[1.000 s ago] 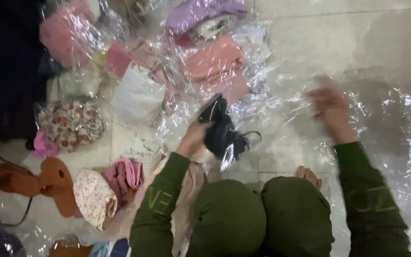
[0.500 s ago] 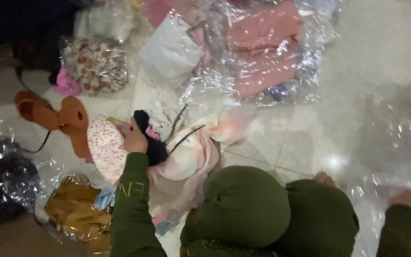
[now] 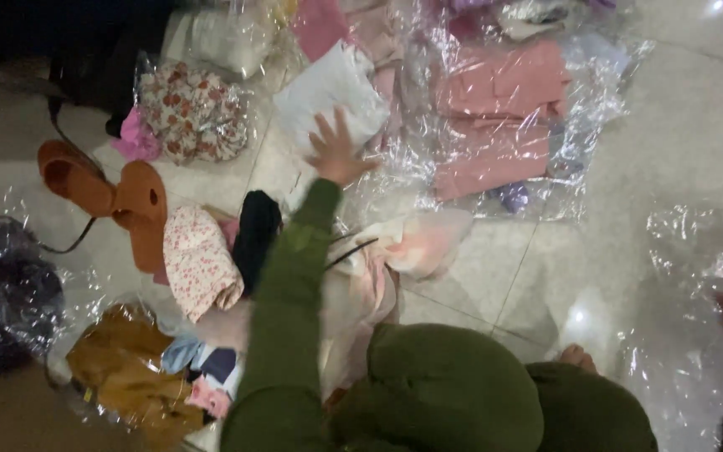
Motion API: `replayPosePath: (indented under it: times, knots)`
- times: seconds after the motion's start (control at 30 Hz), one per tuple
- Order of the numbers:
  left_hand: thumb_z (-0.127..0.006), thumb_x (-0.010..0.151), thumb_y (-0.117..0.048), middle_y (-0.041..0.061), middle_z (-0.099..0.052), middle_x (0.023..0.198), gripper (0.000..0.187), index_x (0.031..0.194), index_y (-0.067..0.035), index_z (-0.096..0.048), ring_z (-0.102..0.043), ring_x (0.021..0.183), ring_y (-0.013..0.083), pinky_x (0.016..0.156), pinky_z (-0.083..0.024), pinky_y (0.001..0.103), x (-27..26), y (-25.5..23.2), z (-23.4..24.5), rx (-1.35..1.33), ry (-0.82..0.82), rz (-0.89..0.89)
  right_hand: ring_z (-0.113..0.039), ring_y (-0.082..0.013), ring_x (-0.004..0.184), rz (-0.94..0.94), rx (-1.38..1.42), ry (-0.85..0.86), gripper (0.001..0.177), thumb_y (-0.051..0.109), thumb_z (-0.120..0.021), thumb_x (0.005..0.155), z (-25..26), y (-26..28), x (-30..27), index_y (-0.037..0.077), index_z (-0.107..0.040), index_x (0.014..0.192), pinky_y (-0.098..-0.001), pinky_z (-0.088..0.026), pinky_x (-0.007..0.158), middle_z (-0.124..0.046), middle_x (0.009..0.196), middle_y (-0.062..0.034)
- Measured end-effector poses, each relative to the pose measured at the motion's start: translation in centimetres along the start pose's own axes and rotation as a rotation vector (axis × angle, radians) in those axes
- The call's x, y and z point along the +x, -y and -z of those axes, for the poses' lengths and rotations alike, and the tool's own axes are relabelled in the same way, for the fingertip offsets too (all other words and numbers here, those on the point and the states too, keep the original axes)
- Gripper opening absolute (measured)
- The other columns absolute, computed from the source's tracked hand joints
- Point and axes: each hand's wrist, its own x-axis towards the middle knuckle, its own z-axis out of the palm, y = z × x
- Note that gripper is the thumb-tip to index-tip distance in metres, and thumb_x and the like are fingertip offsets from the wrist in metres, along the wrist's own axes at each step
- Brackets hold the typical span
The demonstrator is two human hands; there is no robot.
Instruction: Sorting and organizing a variety of small clothing items and plastic bags on the floor.
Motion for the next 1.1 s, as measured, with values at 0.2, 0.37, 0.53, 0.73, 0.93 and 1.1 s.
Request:
replayPosePath:
  times: [0.2, 0.37, 0.53, 0.73, 0.93, 1.1]
  knots:
    - [-0.059, 0.092, -0.020, 0.018, -0.057, 0.134, 0.049, 0.138, -0.008, -0.054, -0.058, 0.107, 0.0355, 0.090, -0.048, 0.047, 4.3, 0.8, -5.3, -0.287, -0.491, -0.112, -0.072, -0.0303, 0.113, -0.031, 1.076, 0.273, 0.061, 0.048, -0.046, 0.103, 32.8, 4.6, -7.5, 0.028, -0.039, 0.160, -0.0461, -0.058, 0.096, -0.069, 0.133, -0.0104]
    - [-0.058, 0.094, -0.007, 0.004, -0.078, 0.106, 0.035, 0.126, -0.013, -0.070, -0.068, 0.088, 0.0170, 0.083, -0.054, 0.031, -0.4, 4.2, 6.7, -0.851, -0.547, -0.203, -0.073, -0.0295, 0.096, 0.016, 1.576, 0.259, 0.050, 0.021, -0.058, 0.102, 37.2, 5.0, -7.2, 0.018, -0.057, 0.151, -0.0413, -0.056, 0.088, -0.075, 0.124, -0.0111]
    - [-0.079, 0.090, -0.018, -0.001, -0.068, 0.084, 0.021, 0.108, -0.011, -0.071, -0.058, 0.062, 0.0075, 0.054, -0.051, 0.023, -4.5, 5.0, 10.5, -1.964, 0.146, -0.280, -0.069, -0.0266, 0.117, 0.313, 1.774, 0.167, 0.055, 0.029, -0.048, 0.098, 44.1, 4.6, -7.2, 0.018, -0.052, 0.151, -0.0435, -0.055, 0.102, -0.072, 0.132, -0.0084]
    - [-0.075, 0.093, -0.020, -0.002, -0.069, 0.090, 0.023, 0.115, -0.016, -0.070, -0.061, 0.071, 0.0095, 0.061, -0.052, 0.026, -6.1, -4.0, 9.7, -1.978, 0.440, -0.273, -0.040, -0.0422, 0.142, 0.803, 2.319, -0.058, 0.101, 0.034, -0.060, 0.087, 45.4, 5.8, -3.2, 0.014, 0.000, 0.165, -0.0629, -0.032, 0.110, -0.031, 0.163, -0.0221]
    - [-0.071, 0.096, -0.022, -0.004, -0.070, 0.097, 0.027, 0.123, -0.021, -0.068, -0.064, 0.082, 0.0118, 0.070, -0.053, 0.030, -7.5, -13.5, 4.6, -1.997, 0.742, -0.183, -0.048, -0.0390, 0.136, 0.534, 2.216, 0.123, 0.098, 0.047, -0.067, 0.071, 37.7, 4.0, -1.7, 0.009, -0.041, 0.157, -0.0568, -0.035, 0.112, -0.047, 0.156, -0.0183]
    - [-0.068, 0.099, -0.024, -0.005, -0.071, 0.103, 0.031, 0.130, -0.026, -0.067, -0.067, 0.091, 0.0137, 0.077, -0.054, 0.033, -6.3, -16.3, 0.4, -2.018, 0.936, -0.100, -0.059, -0.0261, 0.117, 0.458, 2.930, 0.084, 0.081, 0.035, -0.075, 0.087, 28.4, 10.1, -0.7, -0.003, -0.041, 0.149, -0.0442, -0.041, 0.109, -0.055, 0.141, -0.0173]
